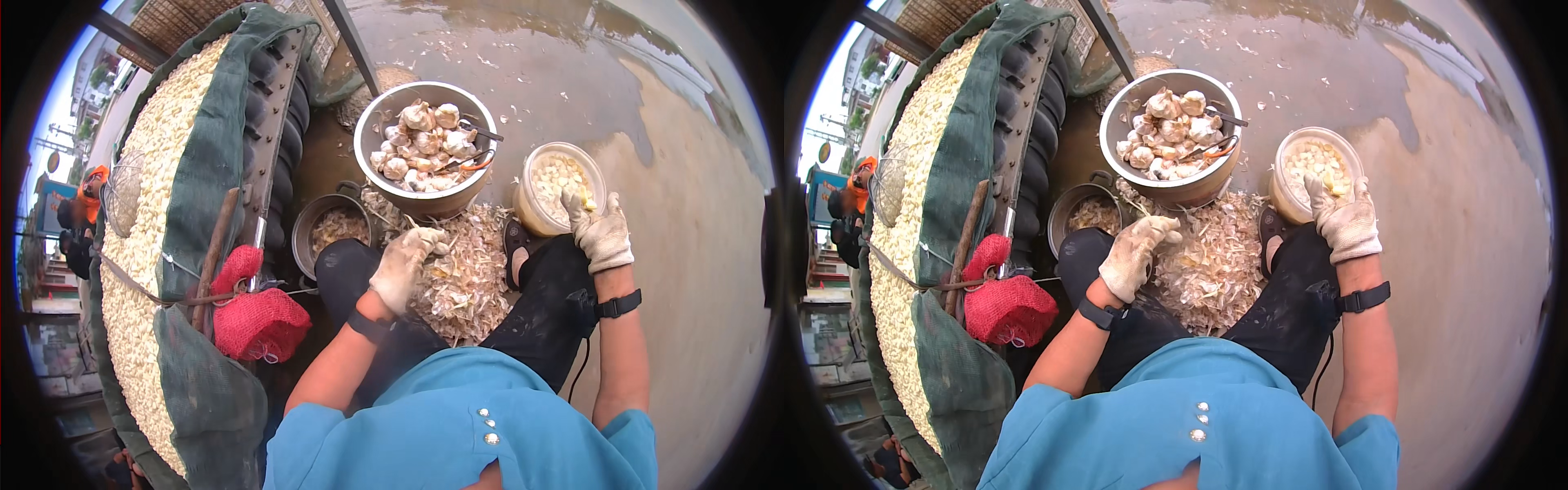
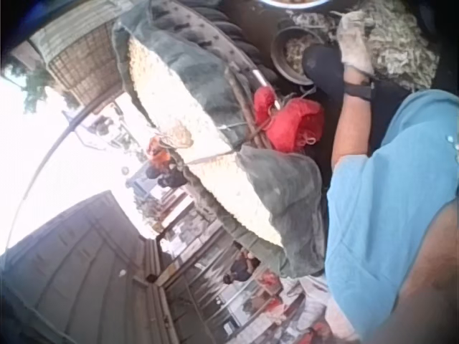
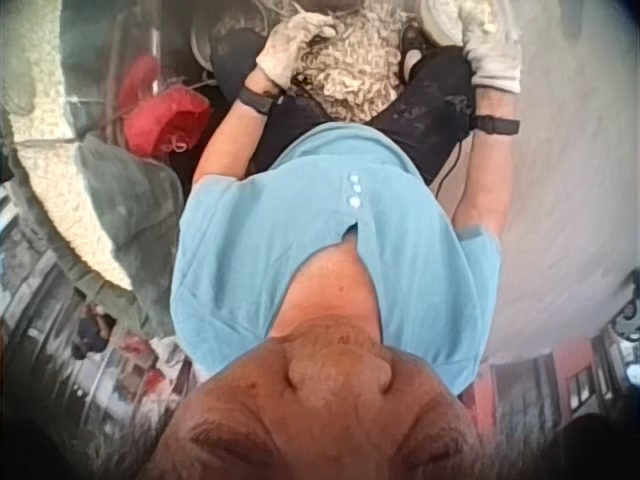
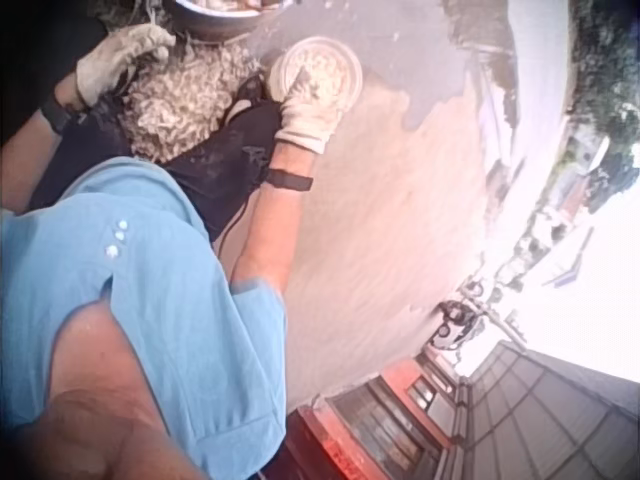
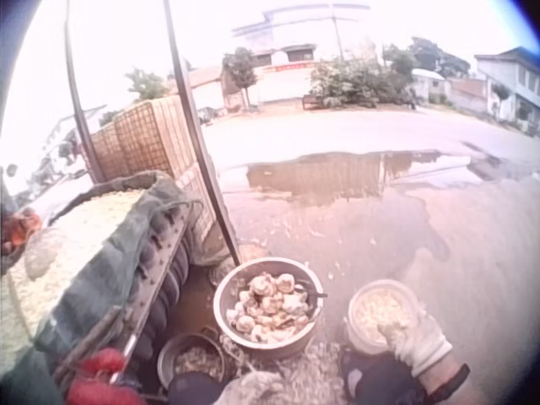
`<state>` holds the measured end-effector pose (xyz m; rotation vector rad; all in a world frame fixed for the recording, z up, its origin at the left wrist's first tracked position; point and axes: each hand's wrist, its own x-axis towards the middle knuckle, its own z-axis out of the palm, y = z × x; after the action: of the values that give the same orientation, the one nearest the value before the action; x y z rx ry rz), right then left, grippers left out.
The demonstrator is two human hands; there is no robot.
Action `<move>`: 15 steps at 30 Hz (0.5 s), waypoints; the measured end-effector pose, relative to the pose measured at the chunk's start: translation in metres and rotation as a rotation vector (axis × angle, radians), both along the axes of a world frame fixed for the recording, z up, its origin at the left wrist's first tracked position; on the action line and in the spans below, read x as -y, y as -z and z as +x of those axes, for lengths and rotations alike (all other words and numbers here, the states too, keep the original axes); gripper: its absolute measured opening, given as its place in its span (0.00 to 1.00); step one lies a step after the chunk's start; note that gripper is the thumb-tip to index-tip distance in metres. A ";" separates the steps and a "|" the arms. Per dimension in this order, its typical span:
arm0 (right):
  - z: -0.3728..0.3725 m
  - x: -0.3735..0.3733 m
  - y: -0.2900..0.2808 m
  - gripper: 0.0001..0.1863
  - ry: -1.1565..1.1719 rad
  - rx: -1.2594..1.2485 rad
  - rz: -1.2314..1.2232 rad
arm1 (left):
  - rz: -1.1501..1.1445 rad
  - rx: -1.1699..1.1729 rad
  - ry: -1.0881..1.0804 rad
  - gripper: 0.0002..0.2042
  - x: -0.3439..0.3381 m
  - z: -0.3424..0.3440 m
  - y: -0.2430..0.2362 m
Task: The person sits on the ground and peels garlic cloves by hand. They separate the cloves from the bulbs, remove the outer skins, and place the peeled cloves into a container while discarding the skins.
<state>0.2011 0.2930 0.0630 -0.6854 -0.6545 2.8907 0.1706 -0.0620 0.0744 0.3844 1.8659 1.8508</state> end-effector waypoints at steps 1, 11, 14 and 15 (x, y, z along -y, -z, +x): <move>-0.003 -0.004 -0.003 0.31 0.039 0.017 -0.136 | 0.020 0.020 -0.017 0.27 -0.001 -0.007 -0.004; -0.041 0.070 -0.020 0.14 -0.474 0.172 0.249 | -0.192 -0.054 -0.116 0.19 0.011 -0.088 -0.024; -0.067 0.092 -0.029 0.16 -0.605 0.240 0.630 | -0.139 -0.138 -0.211 0.19 0.021 -0.108 -0.016; -0.076 0.097 -0.031 0.17 -0.642 0.252 0.749 | -0.163 -0.094 -0.229 0.19 0.023 -0.114 -0.018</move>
<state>0.1249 0.1955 0.0940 -0.8169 -2.1710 2.6623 0.0564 -0.0850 0.0928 0.2119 2.1857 1.8336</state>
